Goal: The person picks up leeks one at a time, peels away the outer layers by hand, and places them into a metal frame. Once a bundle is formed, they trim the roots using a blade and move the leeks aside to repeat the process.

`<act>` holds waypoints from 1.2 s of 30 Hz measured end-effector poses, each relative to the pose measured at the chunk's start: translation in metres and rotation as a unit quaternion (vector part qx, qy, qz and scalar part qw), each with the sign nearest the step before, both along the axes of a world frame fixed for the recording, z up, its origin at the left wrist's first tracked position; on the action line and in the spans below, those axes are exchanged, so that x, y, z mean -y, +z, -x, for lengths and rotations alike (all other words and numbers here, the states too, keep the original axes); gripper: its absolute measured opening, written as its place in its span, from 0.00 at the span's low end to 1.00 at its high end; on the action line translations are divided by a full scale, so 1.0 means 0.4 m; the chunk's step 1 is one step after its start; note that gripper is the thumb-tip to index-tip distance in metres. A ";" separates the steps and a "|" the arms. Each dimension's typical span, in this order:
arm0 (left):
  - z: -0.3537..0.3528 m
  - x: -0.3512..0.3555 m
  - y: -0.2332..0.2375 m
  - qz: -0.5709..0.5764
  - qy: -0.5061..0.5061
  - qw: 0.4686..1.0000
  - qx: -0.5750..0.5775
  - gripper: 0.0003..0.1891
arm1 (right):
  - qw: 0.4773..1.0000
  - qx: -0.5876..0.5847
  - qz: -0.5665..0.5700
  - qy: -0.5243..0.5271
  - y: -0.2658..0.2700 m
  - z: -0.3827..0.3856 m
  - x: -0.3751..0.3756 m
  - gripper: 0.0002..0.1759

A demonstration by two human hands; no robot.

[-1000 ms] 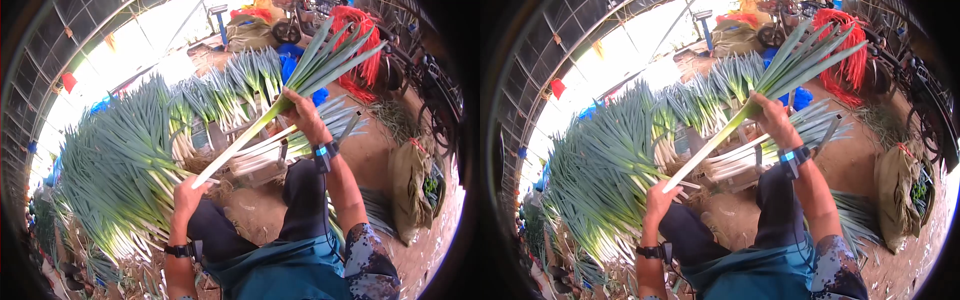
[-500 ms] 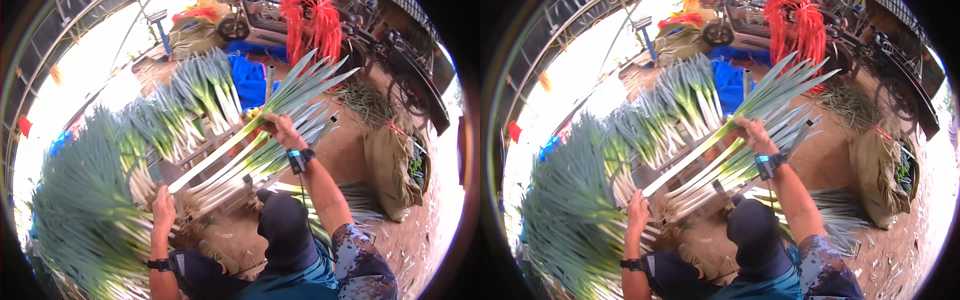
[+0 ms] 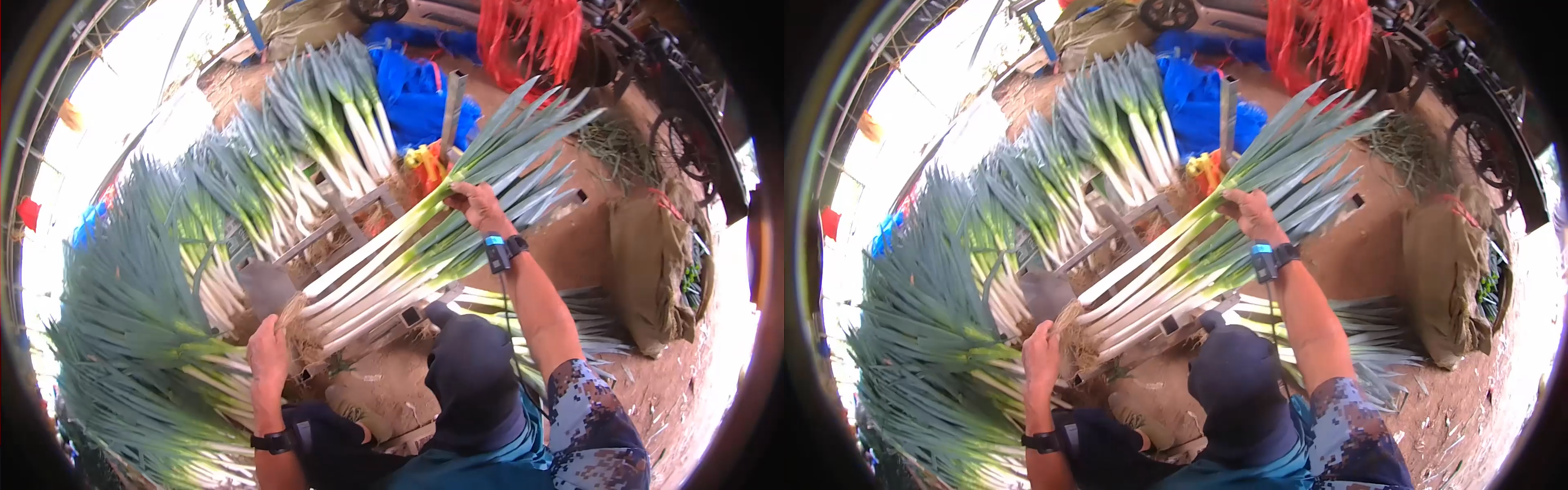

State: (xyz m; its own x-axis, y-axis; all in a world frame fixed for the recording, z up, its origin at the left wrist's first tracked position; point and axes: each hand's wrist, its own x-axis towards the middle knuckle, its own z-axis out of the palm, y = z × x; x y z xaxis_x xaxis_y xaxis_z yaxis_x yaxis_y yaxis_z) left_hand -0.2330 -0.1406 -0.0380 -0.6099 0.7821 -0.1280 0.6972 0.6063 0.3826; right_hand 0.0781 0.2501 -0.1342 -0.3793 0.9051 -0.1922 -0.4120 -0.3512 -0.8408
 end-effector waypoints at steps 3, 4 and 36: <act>0.006 0.034 -0.011 -0.054 -0.002 0.999 0.002 0.18 | 0.999 0.007 0.041 0.027 -0.064 0.021 -0.017 0.14; 0.000 0.037 0.001 -0.057 0.000 0.998 0.012 0.18 | 0.998 -0.008 0.044 0.041 -0.050 0.034 -0.005 0.14; -0.111 -0.512 -0.434 -0.141 0.009 0.988 -0.069 0.17 | 0.952 0.290 -0.091 -0.038 0.002 -0.026 0.048 0.13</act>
State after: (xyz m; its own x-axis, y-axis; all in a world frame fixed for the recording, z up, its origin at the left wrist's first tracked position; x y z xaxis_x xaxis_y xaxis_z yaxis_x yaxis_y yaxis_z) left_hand -0.1887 0.0642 -0.2114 -0.6198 0.7640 0.1793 0.7450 0.5010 0.4404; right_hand 0.0886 0.2308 -0.1336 -0.1896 0.9640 -0.1863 0.1212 -0.1653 -0.9788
